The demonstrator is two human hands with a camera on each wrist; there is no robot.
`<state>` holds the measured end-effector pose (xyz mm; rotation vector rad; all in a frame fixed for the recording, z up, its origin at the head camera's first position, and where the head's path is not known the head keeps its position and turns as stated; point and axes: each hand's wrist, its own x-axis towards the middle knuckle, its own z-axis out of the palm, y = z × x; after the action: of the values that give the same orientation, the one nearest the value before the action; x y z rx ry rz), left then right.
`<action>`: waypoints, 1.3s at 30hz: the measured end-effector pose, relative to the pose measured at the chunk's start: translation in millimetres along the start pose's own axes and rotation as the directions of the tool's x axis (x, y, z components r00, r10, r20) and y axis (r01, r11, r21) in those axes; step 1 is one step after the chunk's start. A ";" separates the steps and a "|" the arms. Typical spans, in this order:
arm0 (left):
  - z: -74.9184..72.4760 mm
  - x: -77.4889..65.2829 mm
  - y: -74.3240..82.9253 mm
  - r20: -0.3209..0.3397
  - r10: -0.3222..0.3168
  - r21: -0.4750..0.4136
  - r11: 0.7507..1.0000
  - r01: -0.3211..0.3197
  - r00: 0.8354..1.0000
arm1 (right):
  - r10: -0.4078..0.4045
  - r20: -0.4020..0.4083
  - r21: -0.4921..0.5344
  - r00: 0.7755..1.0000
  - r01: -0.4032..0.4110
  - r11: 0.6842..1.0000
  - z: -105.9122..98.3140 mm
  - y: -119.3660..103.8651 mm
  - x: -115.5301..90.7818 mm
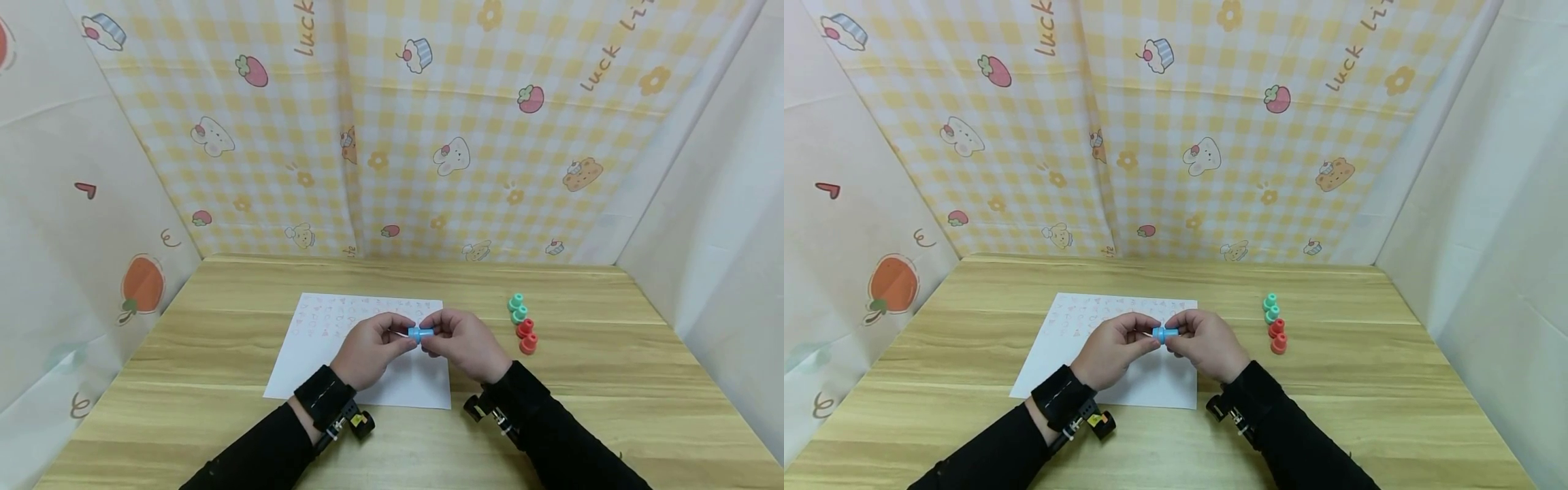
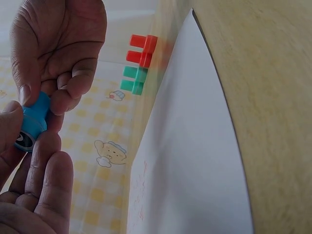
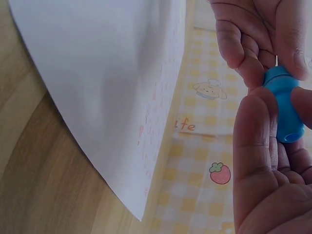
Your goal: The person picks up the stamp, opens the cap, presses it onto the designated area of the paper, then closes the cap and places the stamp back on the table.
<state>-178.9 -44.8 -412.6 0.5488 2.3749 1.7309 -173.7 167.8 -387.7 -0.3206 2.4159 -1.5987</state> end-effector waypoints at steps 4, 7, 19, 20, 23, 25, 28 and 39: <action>1.1 -1.1 1.4 0.002 0.002 -0.003 1.000 -0.002 1.000 | 0.000 -0.008 -0.004 1.000 0.000 1.000 0.3 0.0 -2.3; 2.2 -1.0 2.0 0.002 0.006 -0.012 1.000 -0.006 1.000 | -0.005 -0.020 -0.024 1.000 0.005 1.000 1.0 -0.9 -4.4; 2.8 -3.9 4.8 -0.005 0.016 0.019 1.000 -0.016 1.000 | -0.021 -0.045 -0.046 0.999 0.019 0.999 3.3 -4.5 -11.3; 2.6 -4.2 4.7 -0.001 0.014 0.022 1.000 -0.014 1.000 | -0.020 -0.043 -0.050 0.999 0.018 0.999 3.4 -4.4 -11.1; 1.4 -4.2 4.8 0.020 0.003 0.034 0.999 -0.003 1.000 | -0.022 -0.033 -0.072 0.999 0.020 0.997 2.9 -4.1 -9.6; -0.1 -3.7 5.2 0.045 -0.007 0.034 0.999 0.005 0.999 | -0.020 -0.025 -0.090 0.999 0.017 0.996 1.3 -4.1 -7.7; -3.0 -3.1 7.2 0.077 -0.029 0.066 0.998 0.024 0.997 | -0.009 -0.037 -0.119 0.999 0.005 0.993 -3.4 -6.2 -5.1; -14.7 -6.4 12.8 0.057 0.012 0.468 0.883 -0.037 0.998 | 0.055 -0.184 -0.391 0.981 -0.124 0.912 -55.3 -11.5 7.4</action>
<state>-175.3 -56.8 -396.3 0.6759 2.7637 1.1155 -197.0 209.4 -356.6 -0.1395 2.8391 -1.1207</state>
